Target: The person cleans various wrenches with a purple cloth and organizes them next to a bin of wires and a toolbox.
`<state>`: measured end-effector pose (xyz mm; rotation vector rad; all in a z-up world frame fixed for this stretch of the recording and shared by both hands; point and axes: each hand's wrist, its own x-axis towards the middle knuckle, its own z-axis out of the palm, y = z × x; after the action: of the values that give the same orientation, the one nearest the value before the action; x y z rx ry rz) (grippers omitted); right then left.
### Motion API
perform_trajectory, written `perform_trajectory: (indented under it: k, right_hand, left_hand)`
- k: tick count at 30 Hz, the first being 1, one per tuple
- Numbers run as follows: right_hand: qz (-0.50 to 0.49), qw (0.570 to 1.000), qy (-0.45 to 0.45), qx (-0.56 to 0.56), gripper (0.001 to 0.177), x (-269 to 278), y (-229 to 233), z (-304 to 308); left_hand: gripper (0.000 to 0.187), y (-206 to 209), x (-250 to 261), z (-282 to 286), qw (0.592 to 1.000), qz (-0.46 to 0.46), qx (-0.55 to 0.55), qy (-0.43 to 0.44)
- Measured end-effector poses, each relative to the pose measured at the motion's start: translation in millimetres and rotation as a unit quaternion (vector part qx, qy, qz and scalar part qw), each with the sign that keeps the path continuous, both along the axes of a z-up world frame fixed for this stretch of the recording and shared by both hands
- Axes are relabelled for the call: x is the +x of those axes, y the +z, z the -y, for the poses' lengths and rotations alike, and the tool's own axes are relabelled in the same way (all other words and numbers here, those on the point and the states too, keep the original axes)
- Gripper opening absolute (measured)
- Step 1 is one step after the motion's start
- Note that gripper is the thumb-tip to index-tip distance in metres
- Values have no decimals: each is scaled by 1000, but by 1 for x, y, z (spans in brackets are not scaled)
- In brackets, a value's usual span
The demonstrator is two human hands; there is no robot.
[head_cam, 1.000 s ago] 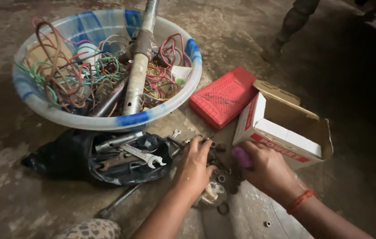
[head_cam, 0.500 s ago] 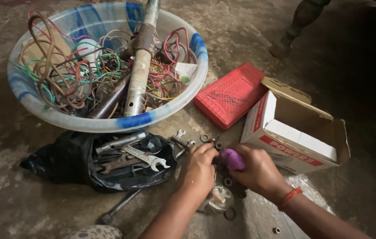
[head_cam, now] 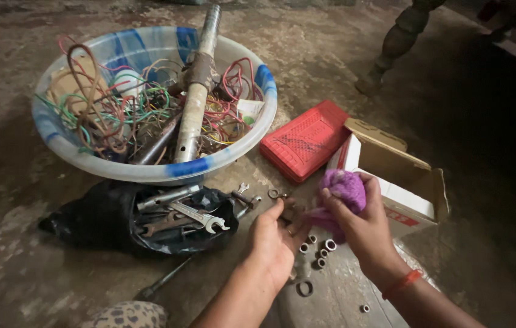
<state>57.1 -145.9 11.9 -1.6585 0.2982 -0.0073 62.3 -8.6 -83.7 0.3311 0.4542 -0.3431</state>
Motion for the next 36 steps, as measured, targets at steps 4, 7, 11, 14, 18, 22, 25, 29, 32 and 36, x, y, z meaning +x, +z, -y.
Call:
perform_trajectory:
  k: [4,7,11,14,18,22,25,29,32,36]
  right_hand:
    - [276,911,185,-242,54,-18,30,-13]
    - [442,749,318,-377,57,-26,41,-13]
    - [299,815,268,-419,29,-26,39,-5]
    - [275,824,275,-412,39,-23,34,6]
    - [205,914,232,-262,34,-20,20,12]
    - [-40,991,108,-71,33,-1,10,19]
    - [-17,995,95,28,37,3,1,23]
    - [28,979,201,-12,56,-1,-1,14]
    - [466,740,308,-376,63,-7,5,8]
    - [338,797,279,-415,44,-6,5,2]
  left_hand:
    - [35,33,-12,6,999,2,-41,3]
    - [45,47,-30,-2,999,6,-42,-23]
    - [46,11,-32,8,995,37,-54,-80]
    - [24,-20,-25,21,990,78,-81,-83]
    - [31,-18,-25,19,994,-48,12,-94]
    - [22,-6,-19,10,998,2,33,-54]
    - [26,0,-13,7,998,21,56,-30]
    - [19,7,-5,5,997,38,66,-27]
    - [38,13,-5,2,999,-20,18,-30]
    - [45,9,-11,1,998,-20,-4,-56]
